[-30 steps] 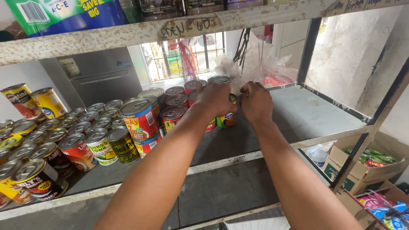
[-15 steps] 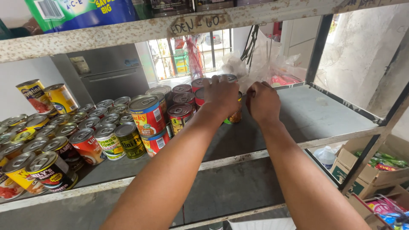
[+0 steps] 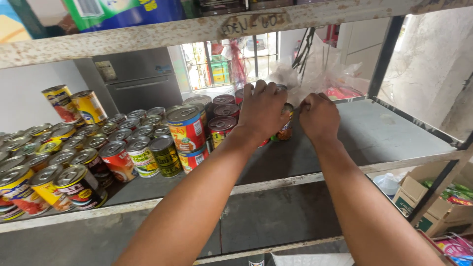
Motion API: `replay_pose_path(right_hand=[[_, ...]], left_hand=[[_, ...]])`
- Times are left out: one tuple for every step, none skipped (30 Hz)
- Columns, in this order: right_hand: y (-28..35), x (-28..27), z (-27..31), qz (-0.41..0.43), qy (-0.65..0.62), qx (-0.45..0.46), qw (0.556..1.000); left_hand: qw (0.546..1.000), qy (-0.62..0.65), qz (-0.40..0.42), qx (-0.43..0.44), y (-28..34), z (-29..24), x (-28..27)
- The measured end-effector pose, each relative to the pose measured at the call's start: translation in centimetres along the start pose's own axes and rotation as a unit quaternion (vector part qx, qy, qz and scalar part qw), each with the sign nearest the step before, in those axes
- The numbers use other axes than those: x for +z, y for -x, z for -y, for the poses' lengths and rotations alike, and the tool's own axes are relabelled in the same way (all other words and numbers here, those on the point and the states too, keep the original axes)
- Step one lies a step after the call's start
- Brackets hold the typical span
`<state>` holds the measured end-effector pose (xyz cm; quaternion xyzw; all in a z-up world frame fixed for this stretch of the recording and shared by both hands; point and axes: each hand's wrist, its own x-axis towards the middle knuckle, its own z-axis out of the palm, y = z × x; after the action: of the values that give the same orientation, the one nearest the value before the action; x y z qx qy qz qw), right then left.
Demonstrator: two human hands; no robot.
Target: Organizing and stocking various canned goods on metal shelves in a grocery store setting.
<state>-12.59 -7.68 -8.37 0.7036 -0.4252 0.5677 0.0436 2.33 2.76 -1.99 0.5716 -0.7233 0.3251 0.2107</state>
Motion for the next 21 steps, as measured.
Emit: replay_pose_path(right_hand=[[0.0, 0.0, -0.3, 0.003, -0.004, -0.002, 1.000], [-0.1, 0.0, -0.5, -0.009, -0.011, -0.029, 0.999], [-0.1, 0.3, -0.5, -0.019, -0.022, -0.058, 0.998], [0.1, 0.0, -0.5, -0.014, -0.029, -0.062, 0.998], [0.1, -0.1, -0.4, -0.057, -0.052, -0.101, 0.992], [0.2, -0.3, -0.2, -0.101, -0.075, -0.140, 0.982], [0.4, -0.7, 1.0, -0.099, -0.090, -0.148, 0.980], [0.7, -1.2, 2.1, -0.110, -0.133, -0.153, 0.973], [1.7, -1.7, 3.1, -0.112, -0.175, -0.154, 0.966], [3.4, -2.9, 5.5, -0.102, -0.190, -0.159, 0.963], [4.4, -3.8, 8.1, -0.096, -0.204, -0.152, 0.962], [5.6, -4.9, 10.6, -0.089, -0.218, -0.146, 0.961], [7.6, -5.2, 12.5, -0.084, -0.236, -0.157, 0.955], [9.6, -5.6, 14.4, -0.063, -0.226, -0.145, 0.961], [12.0, -5.9, 16.3, -0.036, -0.219, -0.133, 0.966], [13.9, -6.2, 19.9, -0.025, -0.242, -0.145, 0.959], [15.9, -6.4, 23.5, 0.026, -0.277, -0.103, 0.955], [18.1, -7.0, 27.0, 0.080, -0.308, -0.063, 0.946], [19.8, -5.8, 29.2, 0.099, -0.333, -0.078, 0.935], [21.7, -4.7, 31.5, 0.189, -0.446, -0.110, 0.868], [23.9, -4.0, 33.5, 0.277, -0.546, -0.135, 0.779]], left_hand=[[1.000, -0.003, 0.001, -0.004, 0.5, 0.3, -0.2], [0.999, 0.011, -0.049, 0.008, 1.1, 0.7, -0.5], [0.995, 0.023, -0.098, 0.015, 2.0, 1.4, -0.9], [0.995, 0.017, -0.097, 0.008, 3.1, 1.3, -2.2], [0.994, 0.037, -0.103, 0.012, 4.1, 1.4, -3.6], [0.992, 0.058, -0.109, 0.016, 5.2, 1.6, -5.1], [0.993, 0.044, -0.111, 0.006, 6.7, 1.9, -6.6], [0.989, 0.067, -0.134, 0.005, 8.3, 2.2, -8.2], [0.984, 0.093, -0.153, -0.001, 10.5, 2.1, -9.6], [0.985, 0.083, -0.150, -0.016, 12.9, 2.1, -11.1], [0.983, 0.108, -0.150, -0.017, 15.1, 2.5, -12.7], [0.979, 0.134, -0.151, -0.017, 17.2, 2.7, -14.4], [0.980, 0.116, -0.156, -0.030, 19.7, 3.1, -16.0], [0.979, 0.137, -0.148, -0.038, 22.3, 3.3, -17.7], [0.977, 0.155, -0.137, -0.052, 25.4, 3.4, -19.5], [0.978, 0.135, -0.140, -0.072, 27.9, 3.8, -21.2], [0.980, 0.133, -0.123, -0.081, 30.7, 4.0, -23.0], [0.981, 0.132, -0.107, -0.092, 33.6, 4.0, -24.9], [0.981, 0.107, -0.110, -0.118, 36.3, 4.5, -26.9], [0.985, 0.078, -0.098, -0.118, 39.0, 4.8, -28.9], [0.988, 0.053, -0.080, -0.120, 41.7, 4.6, -30.9]])
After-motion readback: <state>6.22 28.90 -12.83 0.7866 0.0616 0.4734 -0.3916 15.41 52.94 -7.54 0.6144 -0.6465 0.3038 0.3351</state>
